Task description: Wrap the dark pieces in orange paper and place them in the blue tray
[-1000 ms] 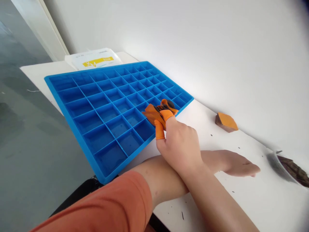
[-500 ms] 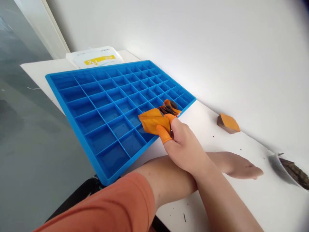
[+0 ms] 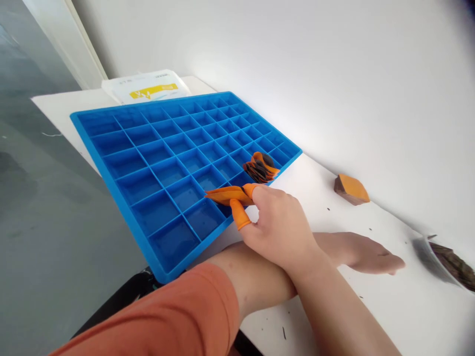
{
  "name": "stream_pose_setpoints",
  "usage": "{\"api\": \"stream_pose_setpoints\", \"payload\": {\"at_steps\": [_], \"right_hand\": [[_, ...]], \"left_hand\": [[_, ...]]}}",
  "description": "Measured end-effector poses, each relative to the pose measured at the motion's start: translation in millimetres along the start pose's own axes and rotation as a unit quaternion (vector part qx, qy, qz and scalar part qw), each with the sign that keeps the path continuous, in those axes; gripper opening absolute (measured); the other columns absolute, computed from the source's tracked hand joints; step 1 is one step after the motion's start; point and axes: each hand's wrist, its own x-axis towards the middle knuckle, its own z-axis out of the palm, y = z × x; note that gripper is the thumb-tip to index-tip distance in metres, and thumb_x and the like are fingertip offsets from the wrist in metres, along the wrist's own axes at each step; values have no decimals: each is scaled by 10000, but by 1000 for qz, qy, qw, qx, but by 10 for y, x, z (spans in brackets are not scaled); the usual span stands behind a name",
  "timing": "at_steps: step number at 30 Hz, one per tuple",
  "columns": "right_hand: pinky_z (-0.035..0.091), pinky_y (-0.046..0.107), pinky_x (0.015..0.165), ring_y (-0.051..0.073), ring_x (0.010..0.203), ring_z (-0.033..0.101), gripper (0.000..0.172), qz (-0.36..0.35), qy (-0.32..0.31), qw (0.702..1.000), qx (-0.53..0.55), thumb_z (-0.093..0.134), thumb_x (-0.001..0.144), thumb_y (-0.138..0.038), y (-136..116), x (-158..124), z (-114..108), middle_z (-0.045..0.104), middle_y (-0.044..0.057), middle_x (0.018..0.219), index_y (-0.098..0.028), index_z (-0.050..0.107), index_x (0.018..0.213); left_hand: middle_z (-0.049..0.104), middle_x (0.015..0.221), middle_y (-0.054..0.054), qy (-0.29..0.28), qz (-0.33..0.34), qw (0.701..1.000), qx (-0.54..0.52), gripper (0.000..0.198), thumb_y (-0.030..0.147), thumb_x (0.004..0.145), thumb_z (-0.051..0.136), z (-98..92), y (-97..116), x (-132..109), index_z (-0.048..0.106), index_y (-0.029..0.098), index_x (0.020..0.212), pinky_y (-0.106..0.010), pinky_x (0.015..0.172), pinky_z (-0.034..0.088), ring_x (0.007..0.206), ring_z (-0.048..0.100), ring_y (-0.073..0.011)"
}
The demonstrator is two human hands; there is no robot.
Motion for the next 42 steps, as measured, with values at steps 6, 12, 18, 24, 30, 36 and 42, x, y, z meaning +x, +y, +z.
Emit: {"api": "stream_pose_setpoints", "payload": {"at_steps": [6, 12, 18, 24, 30, 36, 42], "right_hand": [[187, 277, 541, 103, 545, 358, 346, -64, 7, 998, 11, 520, 979, -480, -18, 13, 54, 602, -30, 680, -217, 578, 763], [174, 287, 511, 95, 503, 219, 366, -42, 26, 999, -20, 512, 925, -398, -69, 50, 13, 494, -29, 585, -207, 439, 621], [238, 281, 506, 94, 464, 349, 313, 83, -84, 993, 25, 541, 892, -355, -238, 189, -201, 481, -36, 531, -218, 455, 624], [257, 289, 494, 103, 451, 328, 283, 83, -135, 985, -64, 552, 889, -293, -398, 200, -375, 444, -32, 512, -222, 478, 625], [292, 290, 520, 109, 495, 375, 213, 53, -186, 980, -47, 540, 898, -280, -394, 249, -407, 498, -23, 568, -216, 543, 695], [322, 283, 546, 136, 578, 494, 169, 76, -218, 973, -15, 533, 912, -315, -321, 305, -366, 590, 2, 651, -213, 609, 801], [300, 281, 517, 149, 553, 508, 147, 38, -175, 981, -76, 531, 906, -259, -395, 230, -266, 585, 0, 624, -217, 617, 795]], "left_hand": [[673, 1396, -70, -74, 11, 997, -5, 489, 463, 951, 310, -98, 103, -154, 589, 214, 1266, -445, 1112, 463, 1302, 599, -271], [652, 1425, -81, -91, 12, 996, -1, 571, 453, 974, 277, -100, 101, -143, 547, 182, 1398, -422, 1126, 437, 1331, 562, -260], [634, 1442, -68, -55, 28, 996, -68, 615, 507, 955, 297, -60, -15, -39, 487, 219, 1464, -450, 1131, 430, 1354, 535, -266], [668, 1360, -15, -44, 15, 997, -67, 564, 583, 907, 323, 28, -138, 127, 551, 289, 1331, -456, 1077, 446, 1277, 576, -264], [687, 1298, -12, -35, 23, 997, -59, 469, 541, 903, 320, 45, -108, 77, 577, 277, 1193, -424, 1035, 464, 1255, 588, -239], [690, 1307, -11, -23, 10, 998, -61, 425, 540, 896, 351, 41, -83, 5, 590, 280, 1132, -445, 1069, 460, 1277, 589, -257], [650, 1421, -21, -41, 0, 998, -43, 391, 515, 925, 362, -36, 6, -72, 577, 266, 1136, -477, 1117, 444, 1356, 553, -300]]}}
